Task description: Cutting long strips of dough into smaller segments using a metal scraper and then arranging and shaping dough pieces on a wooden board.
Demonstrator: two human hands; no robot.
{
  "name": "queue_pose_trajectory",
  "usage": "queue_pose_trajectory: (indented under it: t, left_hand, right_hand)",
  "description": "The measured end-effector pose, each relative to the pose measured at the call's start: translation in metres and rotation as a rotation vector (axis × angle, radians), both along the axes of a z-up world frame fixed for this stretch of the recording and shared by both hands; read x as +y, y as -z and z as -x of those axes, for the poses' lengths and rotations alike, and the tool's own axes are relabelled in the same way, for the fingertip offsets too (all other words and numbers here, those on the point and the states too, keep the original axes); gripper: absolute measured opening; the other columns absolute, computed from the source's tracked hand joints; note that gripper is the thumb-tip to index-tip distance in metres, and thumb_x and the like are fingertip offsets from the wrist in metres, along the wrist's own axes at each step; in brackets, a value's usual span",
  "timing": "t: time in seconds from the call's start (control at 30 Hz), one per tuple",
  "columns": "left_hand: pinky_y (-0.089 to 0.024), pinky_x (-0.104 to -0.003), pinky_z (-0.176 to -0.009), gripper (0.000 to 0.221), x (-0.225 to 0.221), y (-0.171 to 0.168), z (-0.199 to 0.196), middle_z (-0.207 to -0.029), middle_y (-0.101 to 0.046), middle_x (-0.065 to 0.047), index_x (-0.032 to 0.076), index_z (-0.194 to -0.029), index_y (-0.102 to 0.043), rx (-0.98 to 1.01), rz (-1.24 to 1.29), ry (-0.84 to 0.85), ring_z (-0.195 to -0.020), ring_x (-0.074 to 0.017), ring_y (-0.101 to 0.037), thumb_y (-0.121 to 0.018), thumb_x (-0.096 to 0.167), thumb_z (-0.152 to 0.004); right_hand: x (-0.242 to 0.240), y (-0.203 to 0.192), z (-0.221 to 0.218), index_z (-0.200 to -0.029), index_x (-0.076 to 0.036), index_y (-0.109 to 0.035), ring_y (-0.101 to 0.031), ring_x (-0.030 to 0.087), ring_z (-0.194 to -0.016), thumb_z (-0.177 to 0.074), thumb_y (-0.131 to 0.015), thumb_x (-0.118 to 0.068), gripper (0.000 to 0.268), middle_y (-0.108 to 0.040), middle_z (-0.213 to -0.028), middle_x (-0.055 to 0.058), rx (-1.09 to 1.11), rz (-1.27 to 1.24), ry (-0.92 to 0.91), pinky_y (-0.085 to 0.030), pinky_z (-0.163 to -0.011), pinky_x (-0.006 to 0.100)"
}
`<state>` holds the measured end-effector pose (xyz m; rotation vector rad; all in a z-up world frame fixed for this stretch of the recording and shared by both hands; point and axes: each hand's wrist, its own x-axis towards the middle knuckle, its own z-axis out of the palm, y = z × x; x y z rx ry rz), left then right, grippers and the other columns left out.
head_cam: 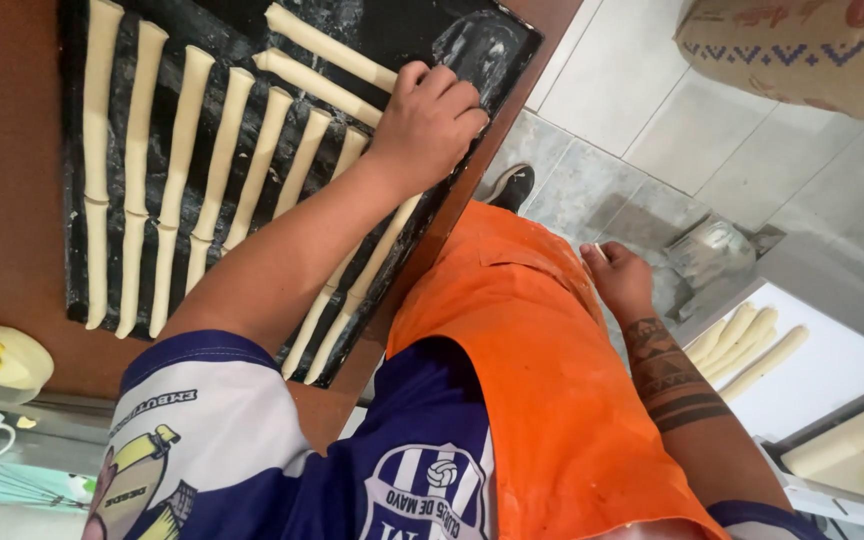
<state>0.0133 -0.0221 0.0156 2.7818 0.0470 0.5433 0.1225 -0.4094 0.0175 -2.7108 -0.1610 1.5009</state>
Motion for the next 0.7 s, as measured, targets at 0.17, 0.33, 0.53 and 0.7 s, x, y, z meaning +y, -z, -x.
queue_pose_trajectory:
  t: [0.17,0.33,0.53,0.7]
  left_hand:
    - [-0.041,-0.039,-0.089,0.021,-0.006,0.000,0.004,-0.086,-0.065,0.002,0.016,-0.085,-0.070,-0.028,0.135,-0.055,-0.086,-0.0215,-0.057,-0.072,-0.005,-0.081]
    - [-0.044,-0.044,-0.096,0.015,-0.025,-0.012,0.015,-0.100,-0.059,-0.001,0.014,-0.083,-0.074,-0.051,0.002,-0.213,-0.096,-0.0249,-0.054,-0.075,0.005,-0.095]
    - [-0.028,-0.061,-0.123,0.065,-0.004,-0.006,0.040,-0.164,-0.038,-0.011,0.017,-0.161,-0.036,0.407,0.155,-0.078,-0.153,-0.0328,-0.028,-0.073,0.029,-0.108]
    - [0.005,-0.056,-0.130,0.070,0.060,-0.049,0.049,-0.174,0.005,-0.011,0.012,-0.169,-0.002,0.969,0.282,-0.530,-0.161,-0.0293,0.006,-0.044,0.049,-0.127]
  right_hand:
    - [0.015,-0.003,-0.001,-0.070,-0.015,-0.031,-0.031,0.016,-0.061,-0.102,-0.059,-0.051,0.056,-0.031,-0.061,0.001,-0.029,-0.085,0.005,-0.024,-0.059,0.037]
    - [0.029,-0.004,-0.004,-0.069,-0.013,-0.039,-0.036,0.016,-0.062,-0.102,-0.060,-0.050,0.054,-0.037,-0.061,0.002,-0.035,-0.097,-0.026,-0.028,-0.059,0.038]
    - [0.045,-0.015,-0.004,-0.072,-0.013,-0.049,-0.042,0.015,-0.062,-0.105,-0.058,-0.049,0.050,-0.046,-0.062,0.001,0.012,-0.115,0.028,-0.033,-0.060,0.037]
    - [0.057,-0.027,-0.004,-0.070,-0.015,-0.034,-0.034,0.015,-0.062,-0.103,-0.059,-0.047,0.052,-0.035,-0.062,0.000,0.013,-0.108,0.020,-0.028,-0.060,0.036]
